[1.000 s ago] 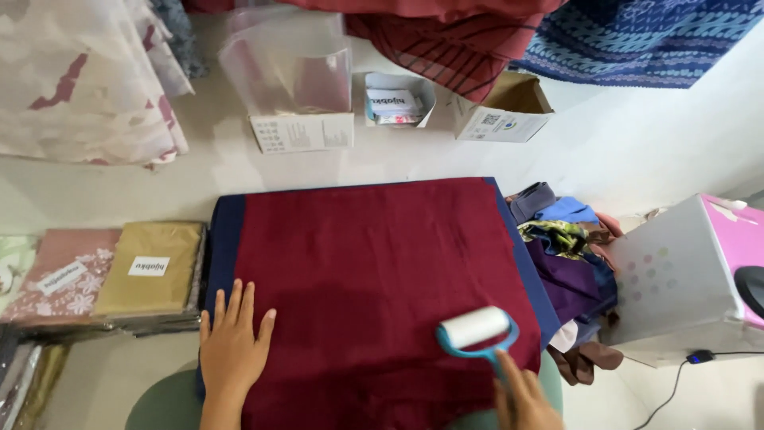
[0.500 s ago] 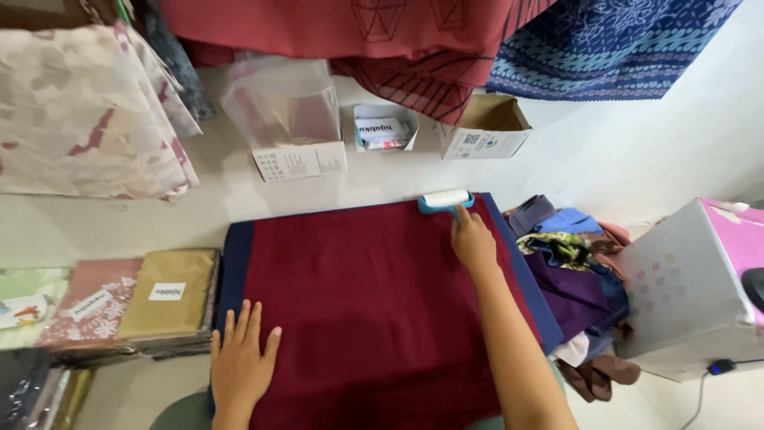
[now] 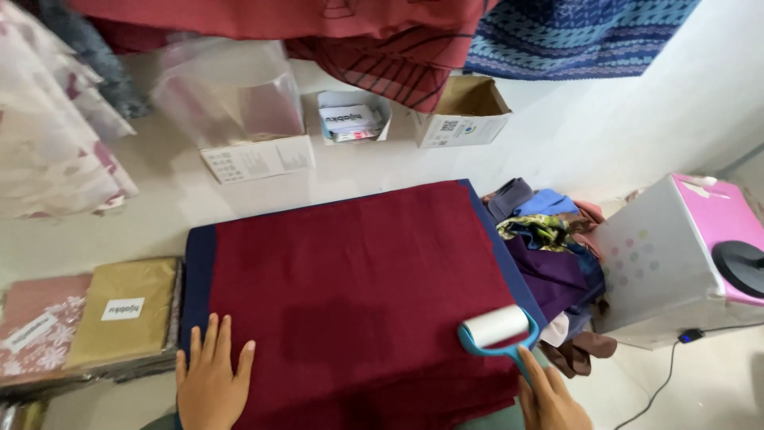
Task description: Using a lint roller to clean a maroon cloth laid out on the floor.
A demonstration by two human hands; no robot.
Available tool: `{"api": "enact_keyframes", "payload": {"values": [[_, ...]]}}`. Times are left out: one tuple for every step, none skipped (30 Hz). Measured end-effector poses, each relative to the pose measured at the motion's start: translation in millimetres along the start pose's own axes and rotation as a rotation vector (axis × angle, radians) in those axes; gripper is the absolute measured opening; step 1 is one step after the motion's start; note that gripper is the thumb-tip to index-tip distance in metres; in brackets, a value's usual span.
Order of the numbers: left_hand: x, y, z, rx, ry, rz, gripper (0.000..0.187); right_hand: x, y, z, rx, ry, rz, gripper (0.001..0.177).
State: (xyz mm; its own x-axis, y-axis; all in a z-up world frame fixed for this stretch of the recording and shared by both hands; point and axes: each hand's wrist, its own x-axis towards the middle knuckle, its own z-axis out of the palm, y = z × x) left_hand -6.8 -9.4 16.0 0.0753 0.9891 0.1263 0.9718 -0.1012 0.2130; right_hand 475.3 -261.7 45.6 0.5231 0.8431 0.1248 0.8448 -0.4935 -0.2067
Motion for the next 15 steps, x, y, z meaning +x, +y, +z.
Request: {"api": "enact_keyframes", "payload": {"values": [[0.4, -1.0, 1.9, 0.003, -0.002, -0.013, 0.075, -4.9, 0.6, -5.2, -0.075, -0.001, 0.061, 0.073], [0.4, -2.1, 3.6, 0.006, -0.004, -0.027, 0.076, -10.4, 1.1, -10.7, -0.149, -0.003, 0.121, 0.071], [1.1, -2.0, 4.4, 0.006, -0.006, -0.018, 0.076, 4.5, -9.3, -19.2, -0.149, -0.002, 0.130, 0.071], [1.4, -2.2, 4.8, -0.006, -0.006, -0.026, 0.076, 19.0, -19.5, -28.0, -0.054, -0.012, 0.077, 0.068], [1.9, -2.6, 4.7, -0.018, -0.003, -0.037, 0.076, 35.0, -29.9, -36.9, 0.042, -0.019, 0.020, 0.065], [2.6, -2.4, 5.3, -0.018, -0.002, -0.031, 0.076, 56.8, -35.6, -31.4, 0.043, -0.016, 0.025, 0.065], [3.6, -2.5, 5.5, -0.009, -0.033, -0.045, 0.076, 80.6, -42.0, -26.0, 0.074, 0.004, -0.016, 0.061], [4.2, -2.9, 5.2, -0.001, -0.064, -0.060, 0.077, 104.1, -48.5, -21.2, 0.106, 0.024, -0.057, 0.058], [3.9, -5.6, 12.6, 0.001, -0.057, -0.060, 0.077, 130.4, -56.5, -13.5, 0.111, 0.029, -0.059, 0.058], [3.5, -8.5, 19.7, 0.012, 0.051, -0.012, 0.077, 156.4, -64.8, -6.3, 0.119, 0.082, -0.075, 0.056], [3.1, -12.4, 26.4, 0.024, 0.162, 0.032, 0.077, 183.0, -74.4, 1.0, 0.128, 0.134, -0.093, 0.054], [3.4, -12.7, 26.8, 0.028, 0.169, 0.030, 0.077, 206.0, -81.0, 6.2, 0.134, 0.139, -0.097, 0.054], [4.5, -12.8, 27.2, 0.026, 0.136, 0.021, 0.077, 230.2, -88.5, 10.9, 0.134, 0.140, -0.127, 0.052], [5.6, -13.2, 27.3, 0.024, 0.103, 0.012, 0.077, 254.2, -96.5, 15.0, 0.133, 0.141, -0.157, 0.050], [6.1, -13.1, 27.2, 0.026, 0.113, 0.009, 0.077, 270.1, -102.0, 16.5, 0.139, 0.148, -0.162, 0.050]]}}
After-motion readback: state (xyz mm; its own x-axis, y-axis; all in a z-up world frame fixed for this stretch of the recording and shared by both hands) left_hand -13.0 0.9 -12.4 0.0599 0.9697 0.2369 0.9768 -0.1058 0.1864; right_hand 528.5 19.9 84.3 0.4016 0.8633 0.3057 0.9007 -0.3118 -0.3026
